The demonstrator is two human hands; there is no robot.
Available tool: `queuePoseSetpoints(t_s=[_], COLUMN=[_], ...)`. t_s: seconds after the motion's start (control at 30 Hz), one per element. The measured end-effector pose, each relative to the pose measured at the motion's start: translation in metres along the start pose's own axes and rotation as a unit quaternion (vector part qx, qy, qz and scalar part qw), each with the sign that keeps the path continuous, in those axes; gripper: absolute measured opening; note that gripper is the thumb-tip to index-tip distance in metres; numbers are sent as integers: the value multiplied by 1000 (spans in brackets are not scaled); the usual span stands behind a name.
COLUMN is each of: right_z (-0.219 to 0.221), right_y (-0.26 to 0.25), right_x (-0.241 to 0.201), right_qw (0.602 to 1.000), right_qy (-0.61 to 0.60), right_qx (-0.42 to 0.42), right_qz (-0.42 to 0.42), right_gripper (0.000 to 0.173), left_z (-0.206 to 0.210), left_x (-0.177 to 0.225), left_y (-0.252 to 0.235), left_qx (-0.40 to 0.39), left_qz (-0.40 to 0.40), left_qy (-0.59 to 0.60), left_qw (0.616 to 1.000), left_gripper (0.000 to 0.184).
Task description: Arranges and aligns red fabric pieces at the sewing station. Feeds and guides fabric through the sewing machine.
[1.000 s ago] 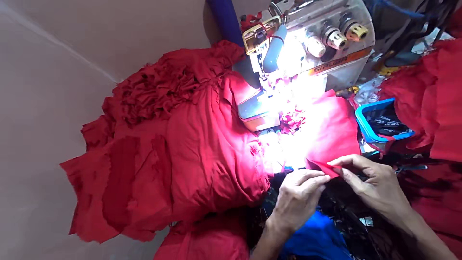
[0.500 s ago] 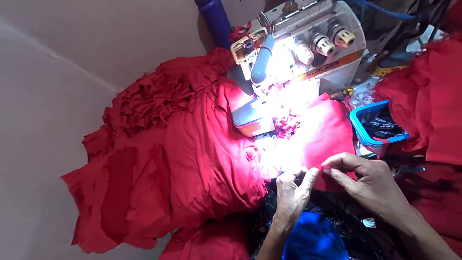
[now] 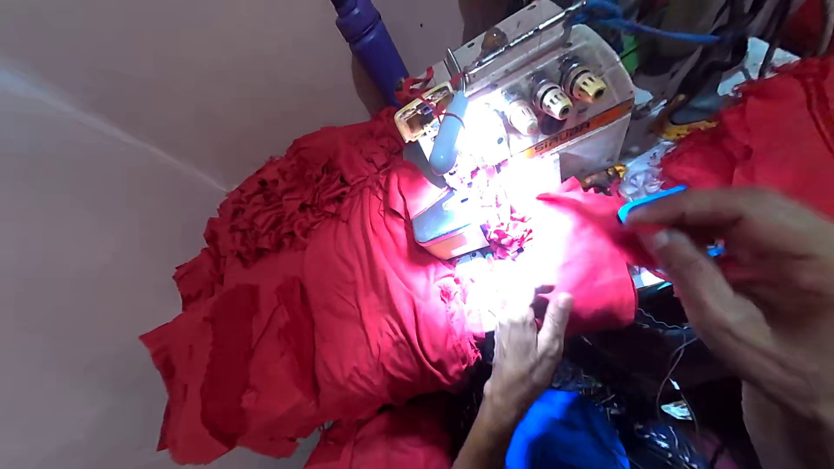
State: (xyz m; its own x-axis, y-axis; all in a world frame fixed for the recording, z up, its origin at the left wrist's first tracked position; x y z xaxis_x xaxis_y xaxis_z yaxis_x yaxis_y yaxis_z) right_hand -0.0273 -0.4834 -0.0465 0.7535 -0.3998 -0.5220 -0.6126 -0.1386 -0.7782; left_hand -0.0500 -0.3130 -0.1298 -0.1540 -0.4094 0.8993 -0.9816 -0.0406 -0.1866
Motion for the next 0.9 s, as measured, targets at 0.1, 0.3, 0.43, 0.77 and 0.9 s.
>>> queuePoseSetpoints(t_s=[0.1, 0.3, 0.43, 0.77, 0.9], right_z=[4, 17, 16, 41, 53], right_y=[32, 70, 60, 22, 26], right_x=[1, 14, 24, 20, 17], right_qw=[999, 994, 995, 976, 976], right_qy=[-7, -41, -57, -165, -148], right_qx=[-43, -102, -81, 0, -5], right_qz=[-6, 10, 27, 141, 159], right_gripper=[23, 24, 25, 11, 13], left_z=[8, 17, 21, -14, -26], left_x=[-11, -20, 4, 33, 27], left_y=[-43, -88, -78, -37, -18], left_qx=[-42, -12, 12, 30, 2], left_qz=[-191, -88, -7, -10, 24], left_qy=[172, 55, 48, 285, 253], left_qw=[965, 995, 999, 958, 967], left_gripper=[45, 32, 25, 17, 28])
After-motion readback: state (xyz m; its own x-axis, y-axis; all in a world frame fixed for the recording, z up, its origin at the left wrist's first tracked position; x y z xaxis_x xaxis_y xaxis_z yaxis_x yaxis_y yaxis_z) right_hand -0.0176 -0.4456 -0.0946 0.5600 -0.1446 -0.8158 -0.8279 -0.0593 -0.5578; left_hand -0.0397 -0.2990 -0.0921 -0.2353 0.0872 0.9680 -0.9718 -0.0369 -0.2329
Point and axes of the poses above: each hand's wrist, its own y-axis away from the middle knuckle, its own z-axis out of the palm, x = y × z, the point moved 5 cm from there along -y, towards the middle knuckle, and after that the axes turned 6 degrees about y, right-handed, at the moved point
